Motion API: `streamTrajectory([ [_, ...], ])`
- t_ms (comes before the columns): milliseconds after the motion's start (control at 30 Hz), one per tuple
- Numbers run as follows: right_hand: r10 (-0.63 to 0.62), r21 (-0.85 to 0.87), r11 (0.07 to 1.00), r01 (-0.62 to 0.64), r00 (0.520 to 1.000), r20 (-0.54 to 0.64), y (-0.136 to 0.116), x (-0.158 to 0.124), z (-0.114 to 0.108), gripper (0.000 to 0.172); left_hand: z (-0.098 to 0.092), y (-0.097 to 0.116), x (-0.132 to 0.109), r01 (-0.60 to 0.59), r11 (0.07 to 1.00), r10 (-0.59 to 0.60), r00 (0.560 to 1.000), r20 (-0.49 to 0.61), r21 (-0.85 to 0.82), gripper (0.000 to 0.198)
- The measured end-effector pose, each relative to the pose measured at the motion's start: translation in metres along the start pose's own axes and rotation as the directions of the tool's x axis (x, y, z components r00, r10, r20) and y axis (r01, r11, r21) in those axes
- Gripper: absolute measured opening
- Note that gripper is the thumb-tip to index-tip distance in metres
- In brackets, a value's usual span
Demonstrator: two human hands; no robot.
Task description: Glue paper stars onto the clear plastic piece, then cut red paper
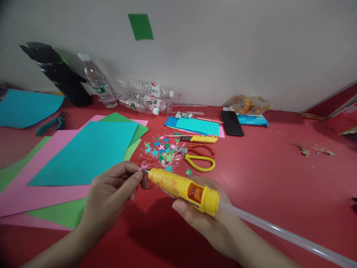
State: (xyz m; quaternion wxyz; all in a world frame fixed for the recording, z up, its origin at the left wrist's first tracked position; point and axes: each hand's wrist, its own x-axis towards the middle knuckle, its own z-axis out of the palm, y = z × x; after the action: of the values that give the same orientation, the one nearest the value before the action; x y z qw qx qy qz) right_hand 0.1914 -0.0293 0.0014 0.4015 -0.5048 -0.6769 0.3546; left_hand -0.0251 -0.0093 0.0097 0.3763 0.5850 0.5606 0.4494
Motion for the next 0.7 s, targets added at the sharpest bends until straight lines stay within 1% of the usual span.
streamTrajectory([
  [33, -0.008, -0.012, 1.0, 0.008, 1.0, 0.009, -0.001, 0.001, 0.0, 0.023, 0.0, 0.0, 0.0, -0.008, 1.0, 0.008, 1.0, 0.0, 0.005, 0.018],
  [100, -0.051, -0.055, 0.997, 0.055, 0.997, 0.064, -0.006, 0.004, -0.002, 0.022, 0.001, -0.001, 0.001, -0.036, 0.999, 0.036, 0.999, -0.003, 0.037, 0.018],
  [167, -0.134, -0.134, 0.979, 0.15, 0.983, 0.122, -0.012, 0.008, -0.004, 0.026, 0.0, -0.003, 0.001, -0.105, 0.986, 0.109, 0.994, -0.018, 0.129, 0.018],
  [200, -0.176, -0.185, 0.962, 0.199, 0.976, 0.13, -0.015, 0.009, -0.005, 0.029, 0.0, -0.003, 0.001, -0.161, 0.966, 0.17, 0.985, -0.025, 0.204, 0.017],
  [233, -0.219, -0.235, 0.941, 0.243, 0.968, 0.124, -0.017, 0.01, -0.006, 0.031, -0.001, -0.003, 0.001, -0.23, 0.929, 0.248, 0.968, -0.025, 0.29, 0.016],
  [300, -0.275, -0.303, 0.904, 0.3, 0.953, 0.123, -0.018, 0.009, -0.007, 0.032, -0.004, -0.004, -0.001, -0.369, 0.818, 0.407, 0.914, 0.01, 0.44, 0.013],
  [333, -0.278, -0.315, 0.9, 0.303, 0.953, 0.124, -0.018, 0.008, -0.008, 0.031, -0.005, -0.004, -0.002, -0.421, 0.767, 0.461, 0.886, 0.041, 0.483, 0.012],
  [367, -0.259, -0.302, 0.911, 0.283, 0.959, 0.118, -0.016, 0.008, -0.009, 0.029, -0.006, -0.004, -0.003, -0.458, 0.738, 0.491, 0.868, 0.071, 0.496, 0.013],
  [400, -0.222, -0.259, 0.935, 0.24, 0.97, 0.099, -0.014, 0.008, -0.011, 0.026, -0.007, -0.004, -0.005, -0.473, 0.735, 0.496, 0.864, 0.091, 0.485, 0.013],
  [433, -0.167, -0.187, 0.966, 0.176, 0.984, 0.064, -0.012, 0.009, -0.013, 0.023, -0.007, -0.005, -0.006, -0.465, 0.76, 0.475, 0.874, 0.1, 0.454, 0.014],
  [467, -0.092, -0.091, 0.991, 0.093, 0.996, 0.017, -0.009, 0.011, -0.016, 0.022, -0.007, -0.006, -0.006, -0.433, 0.804, 0.431, 0.897, 0.102, 0.407, 0.014],
  [500, -0.007, 0.015, 1.0, 0.008, 0.999, -0.035, -0.006, 0.014, -0.019, 0.022, -0.006, -0.007, -0.006, -0.378, 0.858, 0.365, 0.925, 0.103, 0.347, 0.015],
  [533, 0.075, 0.114, 0.991, -0.066, 0.994, -0.079, -0.004, 0.019, -0.022, 0.024, -0.005, -0.008, -0.006, -0.307, 0.911, 0.286, 0.951, 0.113, 0.277, 0.016],
  [567, 0.154, 0.184, 0.974, -0.133, 0.982, -0.109, 0.0, 0.025, -0.026, 0.023, -0.004, -0.009, -0.006, -0.228, 0.952, 0.202, 0.969, 0.142, 0.201, 0.017],
  [600, 0.204, 0.198, 0.965, -0.174, 0.968, -0.143, 0.003, 0.031, -0.03, 0.02, -0.002, -0.009, -0.005, -0.144, 0.981, 0.119, 0.976, 0.183, 0.128, 0.018],
  [633, 0.214, 0.182, 0.966, -0.186, 0.966, -0.147, 0.007, 0.038, -0.034, 0.016, 0.001, -0.01, -0.005, -0.06, 0.996, 0.044, 0.972, 0.229, 0.061, 0.02],
  [667, 0.217, 0.148, 0.97, -0.194, 0.962, -0.163, 0.011, 0.046, -0.038, 0.016, 0.003, -0.009, -0.004, 0.015, 1.0, -0.016, 0.961, 0.276, 0.003, 0.022],
  [700, 0.238, 0.051, 0.971, -0.233, 0.957, -0.163, 0.017, 0.052, -0.042, 0.02, 0.006, -0.009, -0.005, 0.08, 0.996, -0.063, 0.944, 0.323, -0.042, 0.023],
])
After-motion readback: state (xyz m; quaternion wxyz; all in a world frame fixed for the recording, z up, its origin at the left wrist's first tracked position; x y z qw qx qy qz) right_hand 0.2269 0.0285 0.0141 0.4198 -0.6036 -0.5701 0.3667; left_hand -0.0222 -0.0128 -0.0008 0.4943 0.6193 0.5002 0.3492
